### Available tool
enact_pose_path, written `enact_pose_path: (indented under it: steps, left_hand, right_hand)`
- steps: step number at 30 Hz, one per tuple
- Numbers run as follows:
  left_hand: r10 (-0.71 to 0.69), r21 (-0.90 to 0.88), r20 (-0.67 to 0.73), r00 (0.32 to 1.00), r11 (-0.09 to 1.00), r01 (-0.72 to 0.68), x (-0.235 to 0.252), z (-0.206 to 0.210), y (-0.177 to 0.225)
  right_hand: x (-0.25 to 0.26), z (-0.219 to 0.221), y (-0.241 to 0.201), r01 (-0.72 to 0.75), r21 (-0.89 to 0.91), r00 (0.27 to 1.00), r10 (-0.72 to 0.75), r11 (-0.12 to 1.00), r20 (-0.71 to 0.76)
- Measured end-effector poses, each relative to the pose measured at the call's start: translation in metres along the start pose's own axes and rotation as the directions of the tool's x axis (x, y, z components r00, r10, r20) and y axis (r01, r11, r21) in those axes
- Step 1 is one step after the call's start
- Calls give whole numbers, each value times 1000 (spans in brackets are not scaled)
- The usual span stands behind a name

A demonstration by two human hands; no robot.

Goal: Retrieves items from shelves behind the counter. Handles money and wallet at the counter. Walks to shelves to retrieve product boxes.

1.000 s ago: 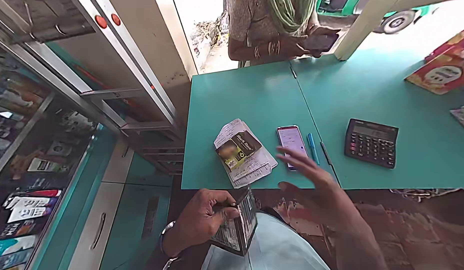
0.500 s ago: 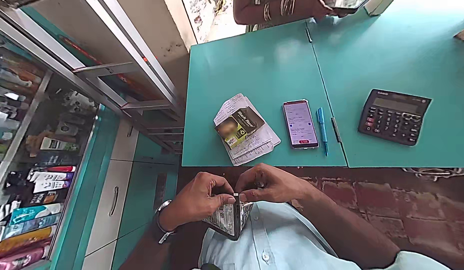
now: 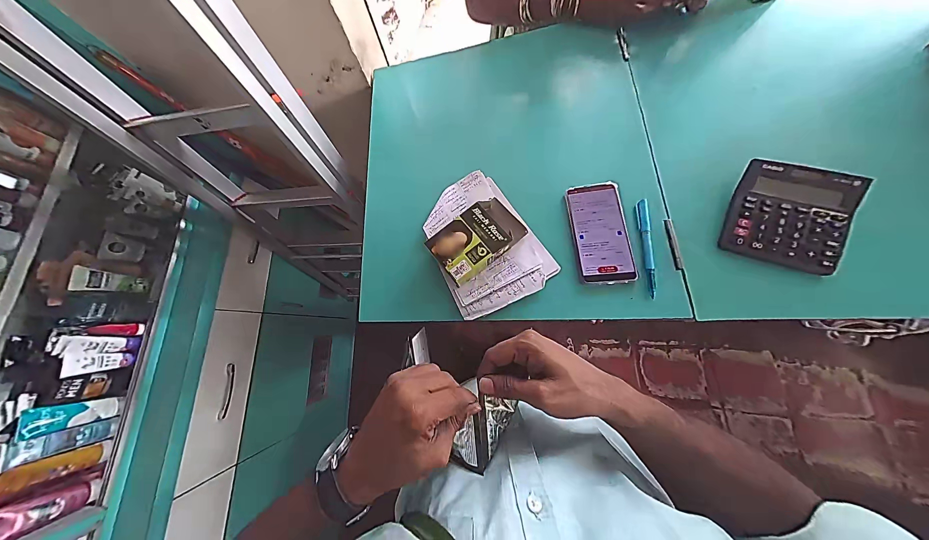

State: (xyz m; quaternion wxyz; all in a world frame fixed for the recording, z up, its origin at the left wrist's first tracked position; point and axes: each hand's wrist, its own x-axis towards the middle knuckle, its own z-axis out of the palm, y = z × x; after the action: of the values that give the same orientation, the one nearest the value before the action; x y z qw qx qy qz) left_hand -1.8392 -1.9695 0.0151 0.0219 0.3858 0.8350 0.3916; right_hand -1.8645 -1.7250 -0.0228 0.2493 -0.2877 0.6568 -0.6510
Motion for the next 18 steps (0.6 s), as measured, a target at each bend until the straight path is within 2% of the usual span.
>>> enact_pose_path:
  steps: [2,4,5,7,8,9,10,12,16,18]
  left_hand:
    - [-81,-147,65,995,985,89,1,-5,-4]
    - [-152,-253,230,961,944,210,6,-16,-9]
    - [-189,-251,344,920,926,284,9,-22,-11]
    - [-254,-181,568,783,889,420,19,-32,-12]
    - [-266,-145,653,709,875,461,24,-34,-13]
    - [-251,-140,699,670,870,473,27,-34,-15]
    - [-224,-171,708,670,866,469,27,-33,-18]
    - [-184,-253,660,728,858,446,23,-28,-21]
    - [-112,-352,455,884,889,294,12,-18,-25]
    - [-100,-328,346,933,918,221,6,-17,-22]
  right_hand:
    - [3,-6,-1,41,-20,994,-39,999,103]
    - [11,-13,-5,31,-126,962,4,992,272]
    - [15,-11,-6,36,-178,955,19,983,296]
    - [24,-6,-9,30,-248,940,57,968,337]
    - [28,-7,-12,30,-267,929,71,963,362]
    - [32,-8,-14,34,-277,922,77,960,379]
    - [33,-9,-15,37,-280,919,77,959,388]
    - [33,-10,-16,38,-276,922,73,960,380]
    - [31,-12,-16,21,-241,941,62,970,333]
    - [30,-13,-13,1,-208,953,62,978,296]
